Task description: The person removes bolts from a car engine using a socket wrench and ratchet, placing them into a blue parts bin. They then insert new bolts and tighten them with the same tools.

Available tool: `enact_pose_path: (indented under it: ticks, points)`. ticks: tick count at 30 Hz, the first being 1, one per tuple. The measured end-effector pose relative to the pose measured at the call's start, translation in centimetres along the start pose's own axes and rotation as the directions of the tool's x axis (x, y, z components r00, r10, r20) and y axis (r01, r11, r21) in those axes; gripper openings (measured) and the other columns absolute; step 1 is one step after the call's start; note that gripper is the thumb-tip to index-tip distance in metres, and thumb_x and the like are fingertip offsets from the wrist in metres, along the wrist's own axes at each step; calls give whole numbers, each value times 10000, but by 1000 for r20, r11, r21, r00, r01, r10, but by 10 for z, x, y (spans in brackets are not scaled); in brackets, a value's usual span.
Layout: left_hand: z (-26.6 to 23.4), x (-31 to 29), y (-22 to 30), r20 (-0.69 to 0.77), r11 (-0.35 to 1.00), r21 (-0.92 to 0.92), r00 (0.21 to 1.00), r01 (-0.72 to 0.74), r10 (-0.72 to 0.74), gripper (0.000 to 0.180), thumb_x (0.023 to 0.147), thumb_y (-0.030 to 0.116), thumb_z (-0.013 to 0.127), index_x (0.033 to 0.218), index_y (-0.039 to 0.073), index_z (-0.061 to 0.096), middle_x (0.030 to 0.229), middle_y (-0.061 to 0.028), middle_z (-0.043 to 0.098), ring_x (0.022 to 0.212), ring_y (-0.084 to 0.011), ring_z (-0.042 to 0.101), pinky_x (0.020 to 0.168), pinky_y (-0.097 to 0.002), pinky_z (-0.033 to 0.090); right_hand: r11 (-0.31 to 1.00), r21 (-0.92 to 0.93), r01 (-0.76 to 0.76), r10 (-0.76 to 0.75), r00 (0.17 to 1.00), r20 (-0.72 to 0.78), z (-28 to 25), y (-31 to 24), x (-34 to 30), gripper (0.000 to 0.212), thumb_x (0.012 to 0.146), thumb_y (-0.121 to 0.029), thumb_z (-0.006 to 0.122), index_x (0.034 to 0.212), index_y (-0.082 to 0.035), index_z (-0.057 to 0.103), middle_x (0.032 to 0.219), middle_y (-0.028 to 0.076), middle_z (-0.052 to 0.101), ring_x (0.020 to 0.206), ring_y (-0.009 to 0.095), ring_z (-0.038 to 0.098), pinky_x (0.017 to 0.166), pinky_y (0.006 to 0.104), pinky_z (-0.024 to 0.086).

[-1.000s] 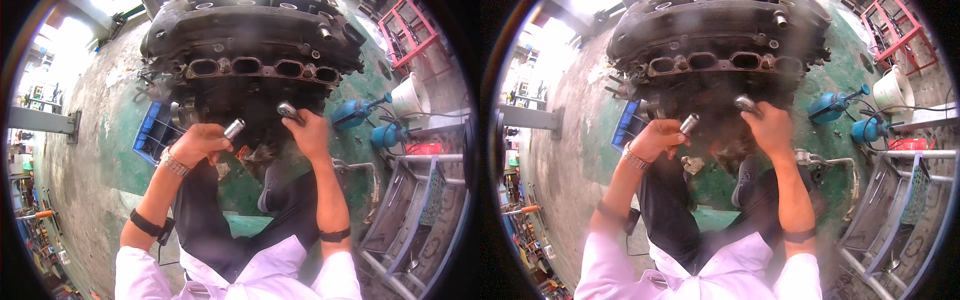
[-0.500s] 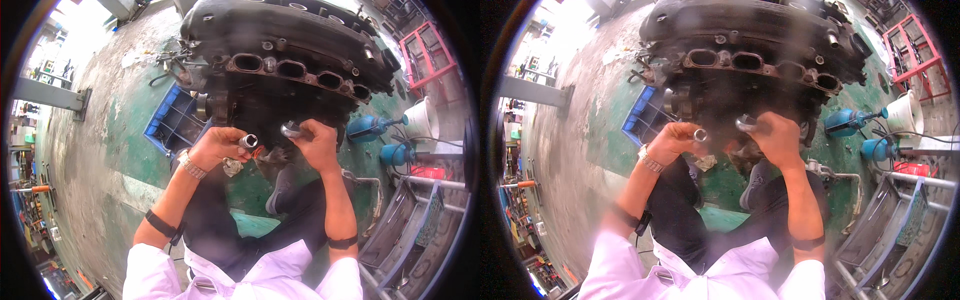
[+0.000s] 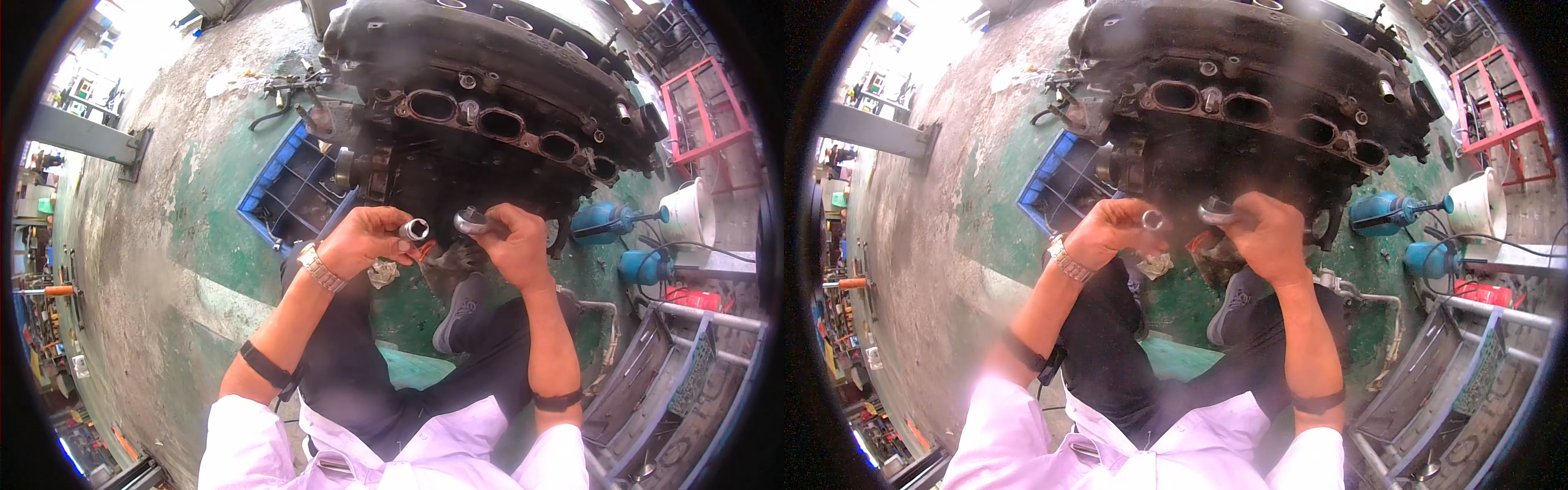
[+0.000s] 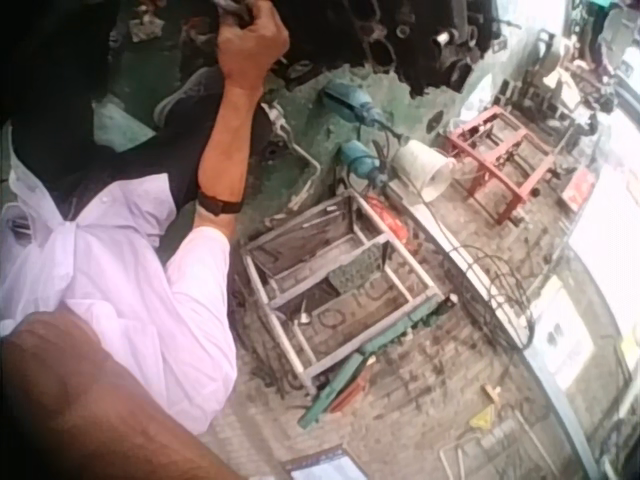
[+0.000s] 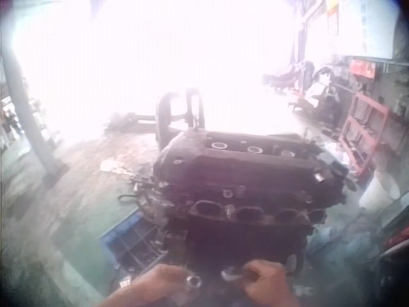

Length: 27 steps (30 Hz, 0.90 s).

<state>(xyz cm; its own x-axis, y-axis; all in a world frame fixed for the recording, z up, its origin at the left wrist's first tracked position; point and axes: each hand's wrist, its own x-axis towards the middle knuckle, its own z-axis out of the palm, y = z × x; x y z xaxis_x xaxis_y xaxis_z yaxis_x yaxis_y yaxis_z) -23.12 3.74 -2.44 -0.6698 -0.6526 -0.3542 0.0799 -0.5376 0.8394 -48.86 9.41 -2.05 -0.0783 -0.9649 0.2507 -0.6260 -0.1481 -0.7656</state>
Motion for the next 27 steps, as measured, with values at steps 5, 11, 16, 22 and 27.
enact_pose_path:
  ticks: [5, 11, 16, 22, 27]
  points:
    - [0, 4, -3, -2, 1000, -22, 1000, 9, -9, 268, 851, -1, 703, 1110, -26, 638, 1063, -121, 704, 919, -217, 712, 790, -328, 597, 1000, -4, 14, -14, 1000, -3, -1, 5, -2, 200, 664, 9, 801, 804, 1, 658, 708, 115, 657, 610, 190, 633, 574, 308, 482]
    - [5, 8, -8, -35, 995, -101, 999, 25, -28, 253, 934, 155, 676, 1083, -41, 618, 1055, -132, 673, 914, -227, 703, 826, -324, 591, 1000, -23, -19, 20, 998, 57, -3, 7, -5, 204, 663, 16, 786, 828, 9, 665, 728, 117, 661, 645, 181, 653, 597, 298, 501]
    - [10, 17, -16, -245, 999, -15, 969, -44, 39, 313, 959, 274, 659, 1026, -31, 640, 872, -73, 651, 749, -150, 649, 690, -279, 560, 999, 36, -6, 1, 990, 138, 1, 5, -6, 216, 663, 27, 771, 855, 18, 675, 763, 123, 669, 672, 178, 666, 615, 295, 512]
    - [10, 22, -13, -284, 998, -70, 959, -7, -13, 315, 956, 284, 668, 1013, -25, 647, 654, 9, 528, 575, -89, 521, 536, -252, 452, 994, 79, 80, -97, 967, 235, 7, -4, -9, 218, 663, -36, 762, 862, 11, 684, 751, 136, 655, 640, 229, 650, 594, 319, 496]
    - [21, 25, -11, -289, 993, -115, 957, 2, -35, 264, 939, 269, 691, 953, 15, 624, 667, 19, 516, 566, -87, 511, 517, -254, 439, 988, 66, 143, -155, 950, 269, 14, -11, -8, 216, 651, -87, 769, 833, -10, 682, 741, 144, 648, 636, 296, 639, 584, 350, 494]
